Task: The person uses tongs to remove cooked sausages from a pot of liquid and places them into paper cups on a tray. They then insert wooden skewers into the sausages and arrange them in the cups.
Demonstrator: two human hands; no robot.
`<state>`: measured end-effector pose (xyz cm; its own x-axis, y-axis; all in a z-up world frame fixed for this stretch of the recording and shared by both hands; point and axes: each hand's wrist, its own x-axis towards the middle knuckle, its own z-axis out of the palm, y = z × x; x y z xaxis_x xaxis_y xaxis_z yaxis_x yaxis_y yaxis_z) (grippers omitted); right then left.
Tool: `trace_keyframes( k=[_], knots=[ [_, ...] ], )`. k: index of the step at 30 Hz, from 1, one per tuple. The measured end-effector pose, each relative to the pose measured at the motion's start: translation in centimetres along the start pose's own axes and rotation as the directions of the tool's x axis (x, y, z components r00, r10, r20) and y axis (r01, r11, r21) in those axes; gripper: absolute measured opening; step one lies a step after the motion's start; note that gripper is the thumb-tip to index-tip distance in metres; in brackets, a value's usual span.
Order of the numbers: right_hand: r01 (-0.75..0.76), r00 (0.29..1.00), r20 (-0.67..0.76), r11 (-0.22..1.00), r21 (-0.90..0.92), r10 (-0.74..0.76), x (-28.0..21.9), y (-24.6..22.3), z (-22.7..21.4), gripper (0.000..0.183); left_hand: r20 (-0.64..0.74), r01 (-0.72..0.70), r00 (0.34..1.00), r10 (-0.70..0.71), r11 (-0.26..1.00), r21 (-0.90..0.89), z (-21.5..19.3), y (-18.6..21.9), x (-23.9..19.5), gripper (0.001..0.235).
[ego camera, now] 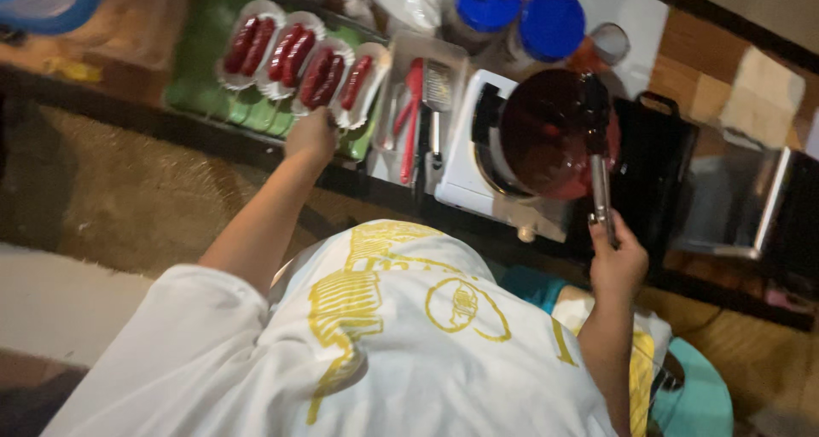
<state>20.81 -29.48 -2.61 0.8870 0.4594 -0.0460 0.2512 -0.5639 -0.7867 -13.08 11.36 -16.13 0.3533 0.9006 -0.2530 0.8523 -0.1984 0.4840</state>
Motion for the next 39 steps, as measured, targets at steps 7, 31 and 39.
trace_keyframes(
  k=[7, 31, 39],
  knots=[
    [0.227, 0.961, 0.087, 0.573, -0.787, -0.261, 0.2, -5.4, -5.4, 0.053, -0.016, -0.082, 0.996, 0.086, 0.983, 0.163, -1.3, 0.9, -0.5, 0.023],
    [0.242, 0.945, 0.325, 0.644, -0.726, 0.012, 3.9, -8.5, -7.2, 0.051, 0.082, -0.266, 0.963, 0.256, 0.871, 0.412, 3.9, 1.2, 1.3, 0.035],
    [0.289, 0.956, 0.254, 0.588, -0.756, -0.144, 4.1, -7.9, -7.6, 0.049, 0.13, -0.267, 0.963, 0.235, 0.887, 0.378, 3.4, 1.6, 2.0, 0.034]
  ],
)
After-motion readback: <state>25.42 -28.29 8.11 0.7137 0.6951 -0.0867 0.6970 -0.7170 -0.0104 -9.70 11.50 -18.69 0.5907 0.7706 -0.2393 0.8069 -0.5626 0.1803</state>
